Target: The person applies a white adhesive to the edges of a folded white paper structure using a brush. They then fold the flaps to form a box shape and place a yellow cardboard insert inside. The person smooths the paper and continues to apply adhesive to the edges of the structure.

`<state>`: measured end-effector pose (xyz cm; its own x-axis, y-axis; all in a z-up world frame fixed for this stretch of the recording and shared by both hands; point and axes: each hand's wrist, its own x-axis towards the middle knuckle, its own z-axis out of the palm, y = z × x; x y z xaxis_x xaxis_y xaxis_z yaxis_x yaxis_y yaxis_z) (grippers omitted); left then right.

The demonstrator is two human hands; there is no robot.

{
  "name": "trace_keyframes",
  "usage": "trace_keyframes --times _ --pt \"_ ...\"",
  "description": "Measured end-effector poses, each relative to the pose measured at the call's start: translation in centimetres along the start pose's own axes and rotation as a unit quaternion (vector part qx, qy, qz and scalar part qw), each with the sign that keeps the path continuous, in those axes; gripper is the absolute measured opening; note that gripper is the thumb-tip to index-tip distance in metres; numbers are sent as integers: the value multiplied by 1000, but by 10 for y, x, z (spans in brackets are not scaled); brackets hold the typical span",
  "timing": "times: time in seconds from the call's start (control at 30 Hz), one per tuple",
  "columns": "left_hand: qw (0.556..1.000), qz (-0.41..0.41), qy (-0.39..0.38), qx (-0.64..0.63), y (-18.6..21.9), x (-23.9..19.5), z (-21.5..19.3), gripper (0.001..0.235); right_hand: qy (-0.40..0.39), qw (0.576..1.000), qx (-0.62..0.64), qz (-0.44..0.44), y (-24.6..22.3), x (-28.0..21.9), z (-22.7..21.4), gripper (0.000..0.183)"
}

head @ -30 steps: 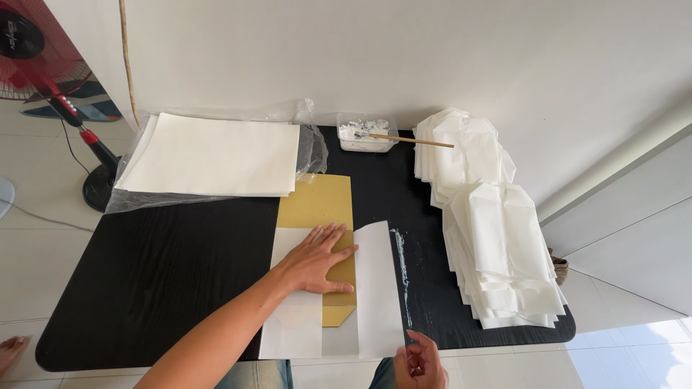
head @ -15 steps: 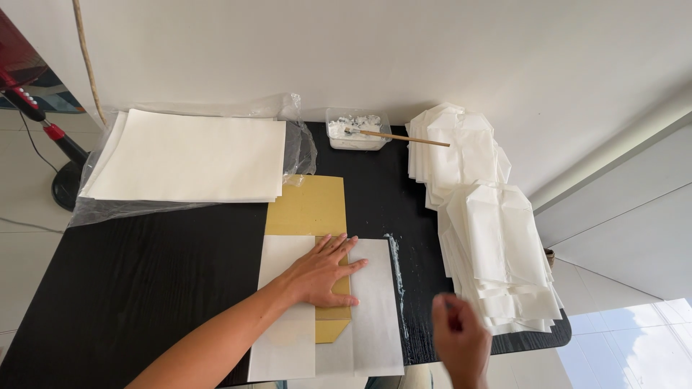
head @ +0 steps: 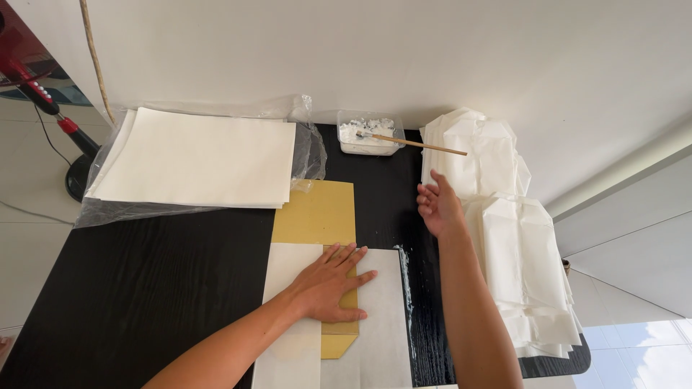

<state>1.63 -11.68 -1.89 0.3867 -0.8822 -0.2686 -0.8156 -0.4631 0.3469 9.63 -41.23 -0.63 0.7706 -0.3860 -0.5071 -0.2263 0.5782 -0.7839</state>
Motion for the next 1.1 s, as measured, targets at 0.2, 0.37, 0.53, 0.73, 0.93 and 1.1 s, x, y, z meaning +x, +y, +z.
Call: trace_keyframes --times 0.2,0.37,0.53,0.73,0.93,1.1 --pt "1000 11 13 -7 1 -3 -4 89 -38 998 9 48 1 29 19 45" --pt "1000 20 18 -10 -2 -1 1 90 -8 1000 4 9 1 35 48 51" --pt "997 44 67 -4 -11 5 19 92 -14 996 85 21 1 100 74 71" --pt "995 57 82 -13 -13 4 18 91 48 985 166 -26 -12 107 97 30" --pt "995 60 78 -22 -12 2 15 90 85 974 -34 -207 -22 56 106 29" --pt "995 55 74 -27 -10 0 10 90 60 959 -86 -265 -40 32 82 22"
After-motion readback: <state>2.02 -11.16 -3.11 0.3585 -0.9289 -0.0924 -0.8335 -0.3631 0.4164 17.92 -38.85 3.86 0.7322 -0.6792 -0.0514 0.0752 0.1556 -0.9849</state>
